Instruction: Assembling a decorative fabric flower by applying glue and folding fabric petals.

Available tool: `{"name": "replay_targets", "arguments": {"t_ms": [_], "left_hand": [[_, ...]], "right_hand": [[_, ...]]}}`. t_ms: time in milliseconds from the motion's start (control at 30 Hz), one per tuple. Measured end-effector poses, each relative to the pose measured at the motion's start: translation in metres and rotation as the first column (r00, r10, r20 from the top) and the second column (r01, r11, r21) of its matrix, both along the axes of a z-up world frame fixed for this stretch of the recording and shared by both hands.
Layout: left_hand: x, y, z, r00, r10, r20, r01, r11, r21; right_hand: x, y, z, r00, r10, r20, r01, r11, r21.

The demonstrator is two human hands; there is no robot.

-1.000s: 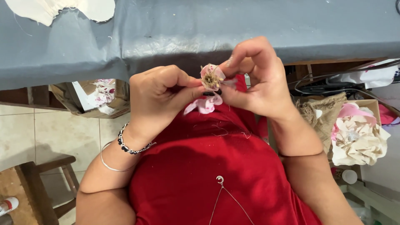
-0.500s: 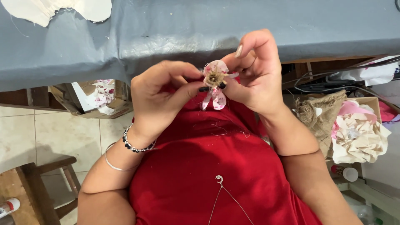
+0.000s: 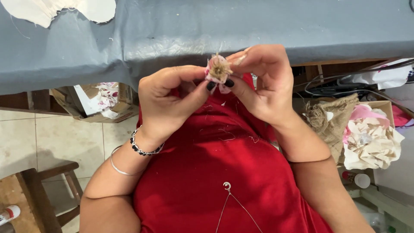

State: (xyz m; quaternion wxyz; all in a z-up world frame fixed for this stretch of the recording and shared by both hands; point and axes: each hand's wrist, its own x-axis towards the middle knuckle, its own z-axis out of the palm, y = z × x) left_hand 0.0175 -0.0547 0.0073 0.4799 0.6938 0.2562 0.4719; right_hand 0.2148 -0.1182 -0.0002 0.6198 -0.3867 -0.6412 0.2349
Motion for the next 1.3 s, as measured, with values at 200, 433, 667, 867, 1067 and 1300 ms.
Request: {"name": "replay_targets", "arguments": {"t_ms": [200, 433, 667, 867, 1067, 1300], "left_hand": [[0.002, 0.006, 0.000, 0.992, 0.105, -0.074, -0.098, 0.991, 0.090], [0.004, 0.004, 0.003, 0.993, 0.097, -0.064, -0.093, 0.994, 0.064], [0.007, 0.004, -0.002, 0.987, 0.144, -0.068, -0.137, 0.985, 0.103], [0.005, -0.001, -0.006, 0.998, 0.040, -0.038, -0.032, 0.984, 0.178], [0.007, -0.005, -0.007, 0.998, 0.047, -0.037, -0.036, 0.963, 0.266], [0.006, -0.005, -0.010, 0.997, 0.073, -0.036, -0.058, 0.949, 0.310]], "right_hand": [[0.014, -0.003, 0.006, 0.984, 0.165, -0.073, -0.176, 0.969, -0.175], [0.009, -0.004, 0.002, 0.976, 0.134, -0.173, -0.185, 0.927, -0.326], [0.004, -0.001, -0.007, 0.984, -0.103, -0.143, 0.055, 0.949, -0.311], [0.005, 0.005, -0.004, 0.989, -0.126, -0.080, 0.107, 0.971, -0.214], [0.000, 0.005, 0.006, 0.989, -0.149, 0.019, 0.149, 0.960, -0.237], [0.001, 0.004, 0.021, 0.995, 0.004, -0.097, -0.040, 0.927, -0.372]]}}
